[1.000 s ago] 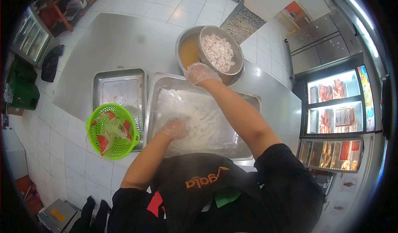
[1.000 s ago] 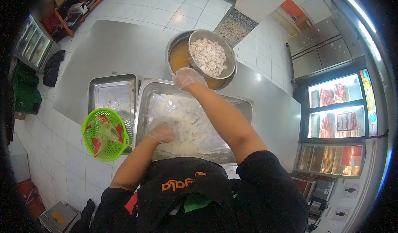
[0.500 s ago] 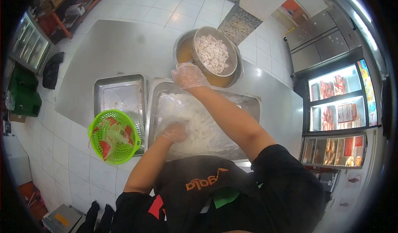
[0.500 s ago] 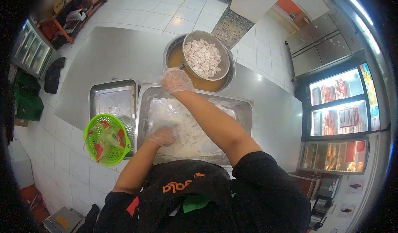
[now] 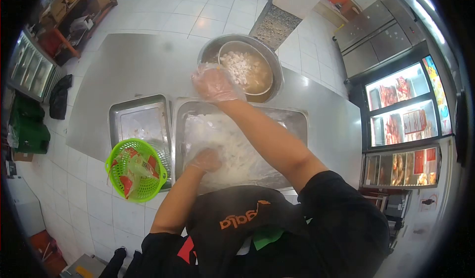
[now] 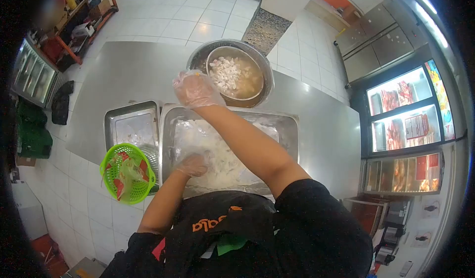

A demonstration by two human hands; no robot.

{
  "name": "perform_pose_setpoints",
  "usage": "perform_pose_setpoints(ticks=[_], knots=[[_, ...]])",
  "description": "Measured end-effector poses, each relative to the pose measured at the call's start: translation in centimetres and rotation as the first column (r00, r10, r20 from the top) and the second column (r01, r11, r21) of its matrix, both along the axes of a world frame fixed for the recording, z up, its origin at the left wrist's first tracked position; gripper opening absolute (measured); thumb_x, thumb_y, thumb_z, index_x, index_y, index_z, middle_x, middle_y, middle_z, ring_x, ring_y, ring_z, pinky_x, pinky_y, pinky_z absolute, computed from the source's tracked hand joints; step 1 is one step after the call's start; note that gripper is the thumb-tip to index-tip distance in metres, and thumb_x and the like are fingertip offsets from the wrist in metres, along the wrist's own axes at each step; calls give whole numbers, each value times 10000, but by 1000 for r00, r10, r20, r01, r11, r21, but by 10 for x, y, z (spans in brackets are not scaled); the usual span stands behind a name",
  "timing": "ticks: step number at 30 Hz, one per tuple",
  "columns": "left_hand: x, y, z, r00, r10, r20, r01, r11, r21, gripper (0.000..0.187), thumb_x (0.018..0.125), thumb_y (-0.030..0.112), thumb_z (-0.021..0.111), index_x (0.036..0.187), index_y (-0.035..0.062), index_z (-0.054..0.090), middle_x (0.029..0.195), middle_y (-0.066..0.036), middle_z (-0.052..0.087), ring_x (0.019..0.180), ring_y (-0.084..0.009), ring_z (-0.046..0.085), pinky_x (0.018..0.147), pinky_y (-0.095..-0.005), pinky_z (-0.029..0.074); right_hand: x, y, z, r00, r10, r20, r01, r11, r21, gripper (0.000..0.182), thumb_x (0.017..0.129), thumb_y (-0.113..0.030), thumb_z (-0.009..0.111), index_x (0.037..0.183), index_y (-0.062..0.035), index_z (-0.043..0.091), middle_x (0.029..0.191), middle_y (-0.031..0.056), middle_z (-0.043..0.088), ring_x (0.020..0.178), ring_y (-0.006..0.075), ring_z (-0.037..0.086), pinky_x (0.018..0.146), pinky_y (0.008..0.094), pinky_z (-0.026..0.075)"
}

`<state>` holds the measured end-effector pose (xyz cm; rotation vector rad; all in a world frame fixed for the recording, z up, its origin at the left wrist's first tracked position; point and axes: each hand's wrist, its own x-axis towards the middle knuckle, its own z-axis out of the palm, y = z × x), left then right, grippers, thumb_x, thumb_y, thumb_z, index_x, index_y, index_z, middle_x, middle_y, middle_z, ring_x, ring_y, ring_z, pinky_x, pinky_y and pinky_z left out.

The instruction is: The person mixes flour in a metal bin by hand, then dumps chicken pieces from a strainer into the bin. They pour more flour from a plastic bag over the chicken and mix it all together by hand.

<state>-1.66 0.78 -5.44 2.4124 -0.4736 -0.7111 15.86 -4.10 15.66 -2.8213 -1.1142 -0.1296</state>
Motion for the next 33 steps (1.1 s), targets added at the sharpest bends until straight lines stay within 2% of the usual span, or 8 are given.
perform_pose_setpoints(ticks=[5,8,11,15,19,22,26,33], knots=[[-3,1,19,998,55,-1,-55,998,-31,454,921,356,503,1234,27,493,899,-335,646,866,-503,633,802,-556,482,76,-13,22,979,-85,186,98,994,-58,279,981,-173,442,1004,-16,671,1000,192,690,935,344,682,829,460,560],[-2,2,17,998,60,-14,-60,997,-41,464,928,371,517,1245,34,492,902,-335,647,868,-502,634,802,-554,482,103,-27,34,967,-249,-46,251,921,296,254,969,-198,498,940,-12,669,906,174,699,835,283,691,752,410,564],[-1,3,21,997,67,-38,-68,997,-38,468,928,377,532,1251,41,495,898,-330,649,865,-504,633,796,-552,483,122,-29,25,713,-73,-698,615,544,571,270,944,-265,561,945,-12,656,847,134,680,760,228,673,705,367,542],[-1,3,31,994,71,-83,-72,997,-20,431,912,309,523,1253,46,501,905,-325,651,860,-505,633,787,-552,485,136,-36,21,786,-9,-618,488,622,612,273,922,-293,593,992,-42,676,862,114,662,802,187,658,744,333,526],[-1,5,18,998,36,-43,-37,999,-16,429,855,211,506,1252,48,504,927,-313,659,862,-493,639,803,-556,488,159,-83,6,965,-168,-199,235,893,385,256,894,-263,589,989,-43,676,896,121,649,853,200,630,735,346,500],[-4,5,4,1000,23,-1,-23,1000,-2,442,834,208,495,1245,51,531,975,-287,674,905,-462,652,837,-532,502,147,-128,-11,660,-195,-725,646,640,416,255,873,-248,601,964,-18,663,839,93,628,713,208,586,649,371,476],[-3,3,33,999,51,-13,-50,997,59,442,842,261,487,1221,56,585,1054,-253,688,985,-408,668,877,-487,522,162,-204,-66,685,-437,-583,520,853,-28,308,895,-239,590,993,46,655,871,120,673,775,280,662,683,401,501],[0,2,47,994,-41,-97,50,995,88,413,833,267,492,1180,78,614,1048,-228,694,980,-382,671,869,-477,527,159,-219,-102,822,-479,-309,309,830,-465,306,855,-264,589,991,-21,714,1034,207,700,919,365,684,811,455,526]])
